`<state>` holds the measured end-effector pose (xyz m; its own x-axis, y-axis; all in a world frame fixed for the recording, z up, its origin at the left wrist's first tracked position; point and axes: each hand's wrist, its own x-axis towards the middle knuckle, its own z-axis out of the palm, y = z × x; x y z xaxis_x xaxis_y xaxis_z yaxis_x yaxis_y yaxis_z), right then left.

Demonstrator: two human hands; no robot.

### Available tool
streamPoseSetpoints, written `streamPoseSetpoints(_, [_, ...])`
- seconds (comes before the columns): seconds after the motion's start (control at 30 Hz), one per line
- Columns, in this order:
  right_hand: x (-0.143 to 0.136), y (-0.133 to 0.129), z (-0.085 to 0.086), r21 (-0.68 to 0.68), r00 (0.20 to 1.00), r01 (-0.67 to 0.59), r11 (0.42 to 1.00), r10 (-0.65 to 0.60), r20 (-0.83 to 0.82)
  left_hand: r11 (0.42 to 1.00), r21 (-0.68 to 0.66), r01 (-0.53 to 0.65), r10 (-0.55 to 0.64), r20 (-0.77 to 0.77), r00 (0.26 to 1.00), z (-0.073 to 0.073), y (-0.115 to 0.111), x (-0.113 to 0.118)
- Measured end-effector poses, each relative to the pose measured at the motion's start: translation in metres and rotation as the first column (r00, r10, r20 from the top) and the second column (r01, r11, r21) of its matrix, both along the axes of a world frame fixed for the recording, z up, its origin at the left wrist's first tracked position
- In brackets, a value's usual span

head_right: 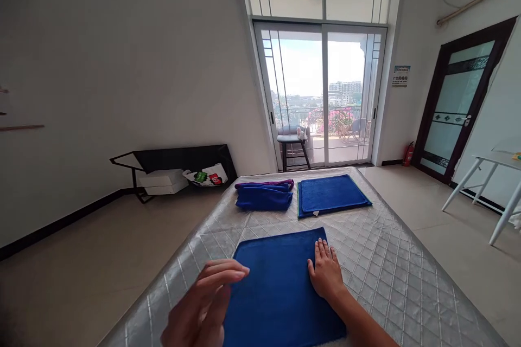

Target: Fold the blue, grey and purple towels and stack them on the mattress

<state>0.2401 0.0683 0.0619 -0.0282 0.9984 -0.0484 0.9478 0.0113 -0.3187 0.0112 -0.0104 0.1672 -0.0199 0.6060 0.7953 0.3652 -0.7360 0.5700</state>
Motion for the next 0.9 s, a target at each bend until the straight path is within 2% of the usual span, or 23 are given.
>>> streamPoseSetpoints(0.03, [0.000, 0.000, 0.000, 0.000, 1.000, 0.000, 1.000, 0.000, 0.003, 0.998, -0.058, 0.027, -0.031, -0.073, 0.997, -0.002, 0.016, 0.011])
streamPoseSetpoints(0.1, [0.000, 0.000, 0.001, -0.003, 1.000, -0.003, 1.000, 0.003, 0.011, 0.978, -0.203, 0.046, -0.095, -0.237, 0.967, -0.016, 0.045, 0.028])
streamPoseSetpoints(0.23, [0.000, 0.000, 0.002, -0.003, 1.000, -0.007, 1.000, 0.007, 0.011, 0.924, -0.379, -0.056, -0.158, -0.509, 0.846, -0.075, 0.082, 0.048])
streamPoseSetpoints(0.3, [0.000, 0.002, 0.000, -0.001, 1.000, -0.004, 1.000, 0.004, 0.006, 0.917, -0.382, -0.113, -0.169, -0.630, 0.758, -0.103, 0.092, 0.056])
streamPoseSetpoints(0.37, [0.000, 0.004, -0.003, -0.001, 1.000, -0.001, 1.000, 0.001, 0.006, 0.928, -0.339, -0.154, -0.153, -0.725, 0.672, -0.124, 0.099, 0.064])
streamPoseSetpoints(0.43, [0.001, 0.005, -0.006, -0.002, 1.000, 0.001, 1.000, -0.001, 0.015, 0.938, -0.296, -0.183, -0.131, -0.789, 0.600, -0.138, 0.105, 0.070])
streamPoseSetpoints(0.5, [0.001, 0.006, -0.008, -0.001, 1.000, -0.003, 1.000, 0.003, 0.028, 0.935, -0.280, -0.216, -0.118, -0.823, 0.556, -0.144, 0.111, 0.069])
streamPoseSetpoints(0.6, [0.002, 0.004, -0.008, 0.010, 0.999, -0.011, 1.000, 0.010, 0.042, 0.900, -0.293, -0.324, -0.084, -0.843, 0.531, -0.144, 0.119, 0.047])
streamPoseSetpoints(0.77, [0.001, -0.002, -0.002, -0.009, 0.999, -0.008, 1.000, 0.009, 0.052, 0.779, -0.292, -0.556, 0.028, -0.869, 0.495, -0.145, 0.131, -0.025])
streamPoseSetpoints(0.83, [0.000, -0.001, 0.002, -0.025, 0.998, -0.004, 1.000, 0.005, 0.069, 0.755, -0.261, -0.601, 0.089, -0.868, 0.489, -0.151, 0.134, -0.047])
streamPoseSetpoints(0.9, [0.000, 0.004, 0.007, -0.048, 0.996, -0.003, 0.999, 0.008, 0.091, 0.752, -0.233, -0.616, 0.133, -0.862, 0.490, -0.158, 0.135, -0.058])
